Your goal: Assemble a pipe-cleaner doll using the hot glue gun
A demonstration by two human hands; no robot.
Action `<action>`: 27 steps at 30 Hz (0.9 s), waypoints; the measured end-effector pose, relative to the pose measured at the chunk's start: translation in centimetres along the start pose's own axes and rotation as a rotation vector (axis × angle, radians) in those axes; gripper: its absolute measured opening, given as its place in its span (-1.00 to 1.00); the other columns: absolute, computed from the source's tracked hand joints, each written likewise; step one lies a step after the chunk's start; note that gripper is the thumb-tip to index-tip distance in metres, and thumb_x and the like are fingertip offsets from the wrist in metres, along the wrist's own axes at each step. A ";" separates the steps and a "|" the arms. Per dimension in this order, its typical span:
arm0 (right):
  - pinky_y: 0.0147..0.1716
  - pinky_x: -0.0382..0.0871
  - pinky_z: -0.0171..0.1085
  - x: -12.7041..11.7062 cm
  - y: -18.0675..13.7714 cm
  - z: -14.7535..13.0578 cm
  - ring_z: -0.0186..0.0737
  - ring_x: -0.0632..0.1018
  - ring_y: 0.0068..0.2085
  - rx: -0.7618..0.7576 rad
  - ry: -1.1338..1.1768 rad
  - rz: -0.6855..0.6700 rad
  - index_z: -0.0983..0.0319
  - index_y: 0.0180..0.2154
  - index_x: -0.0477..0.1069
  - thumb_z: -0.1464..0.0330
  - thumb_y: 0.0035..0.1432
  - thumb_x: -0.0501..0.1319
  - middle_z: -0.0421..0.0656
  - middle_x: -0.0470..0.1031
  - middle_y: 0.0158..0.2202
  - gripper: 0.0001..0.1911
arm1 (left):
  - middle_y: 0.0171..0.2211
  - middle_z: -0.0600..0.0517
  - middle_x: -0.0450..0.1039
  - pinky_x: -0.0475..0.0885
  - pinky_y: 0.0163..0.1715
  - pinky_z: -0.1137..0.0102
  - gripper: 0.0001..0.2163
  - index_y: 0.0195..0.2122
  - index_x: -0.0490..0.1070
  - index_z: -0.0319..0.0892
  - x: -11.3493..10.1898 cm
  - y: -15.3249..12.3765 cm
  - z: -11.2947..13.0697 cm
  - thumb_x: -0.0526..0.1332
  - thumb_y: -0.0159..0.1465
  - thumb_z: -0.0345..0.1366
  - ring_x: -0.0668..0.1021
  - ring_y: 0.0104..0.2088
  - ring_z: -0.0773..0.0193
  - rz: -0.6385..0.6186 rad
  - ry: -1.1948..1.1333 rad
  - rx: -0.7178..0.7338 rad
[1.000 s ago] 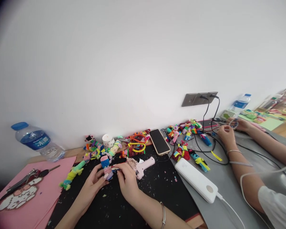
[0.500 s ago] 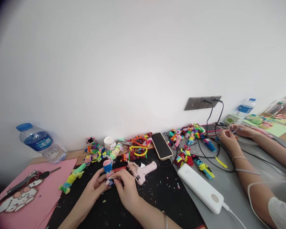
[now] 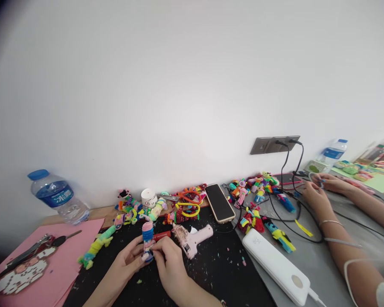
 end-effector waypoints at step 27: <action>-0.47 0.21 -0.38 0.2 -0.7 0.2 -0.33 0.34 -0.46 0.101 -0.084 -0.101 0.21 -0.37 0.19 0.48 0.19 0.00 -0.23 0.31 -0.46 -0.90 | -0.15 -0.11 0.51 0.40 -0.18 0.28 -0.54 -0.03 0.38 -0.13 -0.3 0.0 0.2 0.34 0.03 -0.18 0.51 -0.13 0.06 0.008 -0.034 0.018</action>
Point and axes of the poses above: each hand's wrist, its own y-axis towards the middle knuckle, its own x-axis out of the palm, z = x × y, the point moved 4 cm from there along y, towards the middle knuckle
